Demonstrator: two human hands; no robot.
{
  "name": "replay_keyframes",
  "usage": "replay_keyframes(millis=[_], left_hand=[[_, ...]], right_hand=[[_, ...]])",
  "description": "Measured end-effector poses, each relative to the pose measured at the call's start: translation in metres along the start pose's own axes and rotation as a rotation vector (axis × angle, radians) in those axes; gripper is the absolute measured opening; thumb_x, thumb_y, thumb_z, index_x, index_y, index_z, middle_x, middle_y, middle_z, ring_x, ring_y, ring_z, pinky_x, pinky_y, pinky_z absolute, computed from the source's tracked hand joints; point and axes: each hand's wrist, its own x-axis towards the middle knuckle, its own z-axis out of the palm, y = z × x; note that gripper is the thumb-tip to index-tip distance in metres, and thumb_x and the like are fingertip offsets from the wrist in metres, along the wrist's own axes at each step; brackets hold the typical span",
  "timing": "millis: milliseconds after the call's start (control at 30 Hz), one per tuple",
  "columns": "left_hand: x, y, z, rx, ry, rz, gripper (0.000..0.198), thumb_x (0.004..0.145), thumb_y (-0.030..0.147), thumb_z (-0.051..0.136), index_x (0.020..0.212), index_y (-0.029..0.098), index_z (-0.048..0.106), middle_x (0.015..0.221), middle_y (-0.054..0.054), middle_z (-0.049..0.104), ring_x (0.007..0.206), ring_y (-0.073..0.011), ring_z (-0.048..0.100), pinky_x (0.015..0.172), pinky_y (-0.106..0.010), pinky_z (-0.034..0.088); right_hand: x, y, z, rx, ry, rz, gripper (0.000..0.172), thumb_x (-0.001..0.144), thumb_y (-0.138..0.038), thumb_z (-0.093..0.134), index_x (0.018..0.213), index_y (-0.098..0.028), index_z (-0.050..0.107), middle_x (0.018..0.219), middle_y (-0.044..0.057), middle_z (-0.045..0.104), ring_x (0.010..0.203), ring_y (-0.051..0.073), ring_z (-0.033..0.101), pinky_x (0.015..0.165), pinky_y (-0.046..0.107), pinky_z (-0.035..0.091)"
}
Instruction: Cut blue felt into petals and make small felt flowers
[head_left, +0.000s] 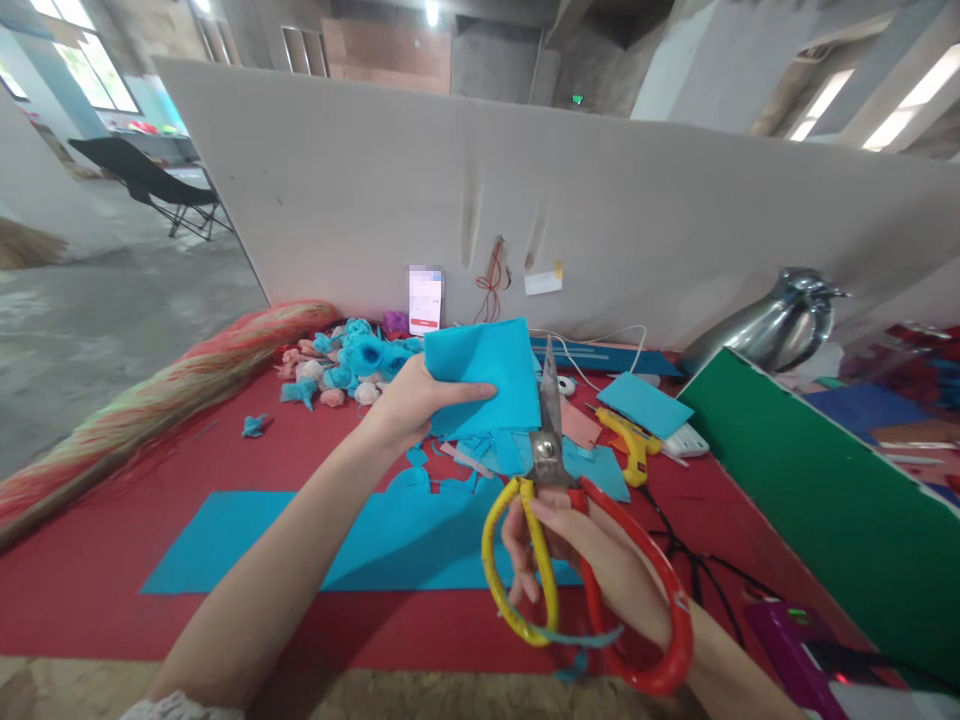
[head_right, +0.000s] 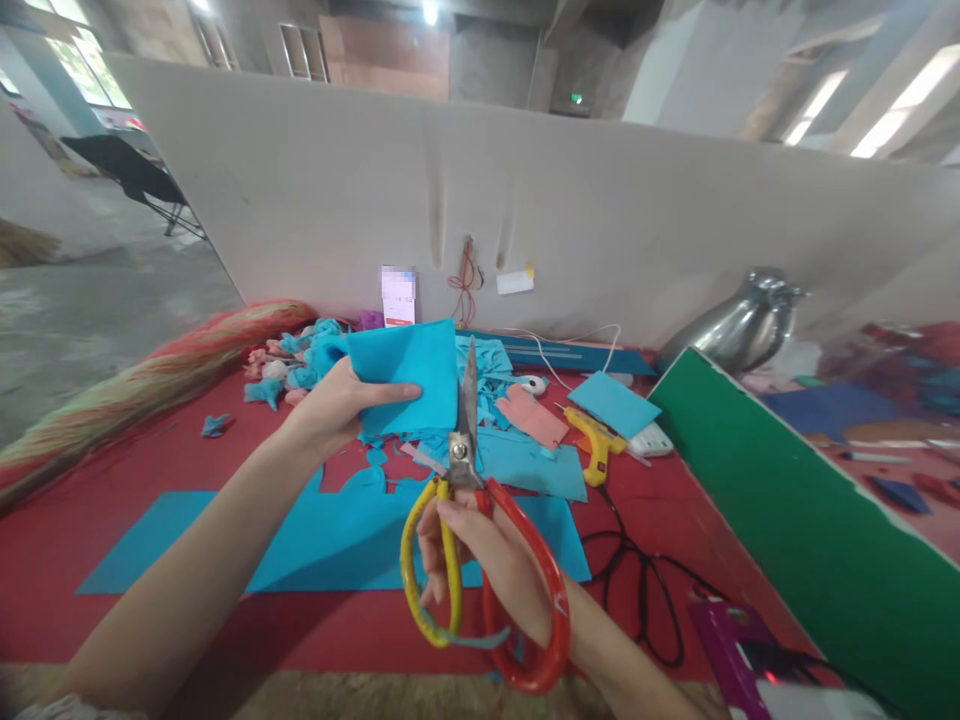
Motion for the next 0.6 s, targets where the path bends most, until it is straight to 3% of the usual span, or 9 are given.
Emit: replay_keyframes(millis=[233,467,600], left_hand=[[-0.0013,-0.0013,0.0008,0.04,-0.067,-0.05,0.028,0.054,0.015,0.073,0.081,0.018,0.065,0.087,-0.005,0.07,0.077,-0.0232,0.066,0.07,-0.034,0.055],[-0.0023,-0.0013,0.0017,0.017,-0.074,-0.039,0.027,0.054,0.015,0.072,0.08,0.018,0.065,0.085,-0.005,0.069,0.074,-0.023,0.066,0.065,-0.034,0.056],[-0.0021,-0.0006,0.0025,0.019,-0.065,-0.044,0.028,0.053,0.017,0.073,0.08,0.018,0.065,0.084,-0.005,0.069,0.075,-0.0235,0.066,0.067,-0.035,0.056]], right_hand=[[-0.0013,-0.0018,-0.0004,-0.013,0.024,-0.023,0.029,0.08,-0.04,0.046,0.069,-0.014,0.049,0.061,0.0,0.053,0.048,0.011,0.056,0.05,0.023,0.048],[0.0005,0.0026,0.0036,-0.065,0.185,0.008,0.044,0.075,-0.058,0.048,0.064,-0.016,0.043,0.044,-0.006,0.043,0.033,0.007,0.045,0.039,0.018,0.043],[0.0015,0.0032,0.0043,-0.016,0.114,-0.037,0.04,0.077,-0.053,0.048,0.063,-0.017,0.042,0.045,-0.006,0.042,0.033,0.006,0.042,0.039,0.019,0.044]])
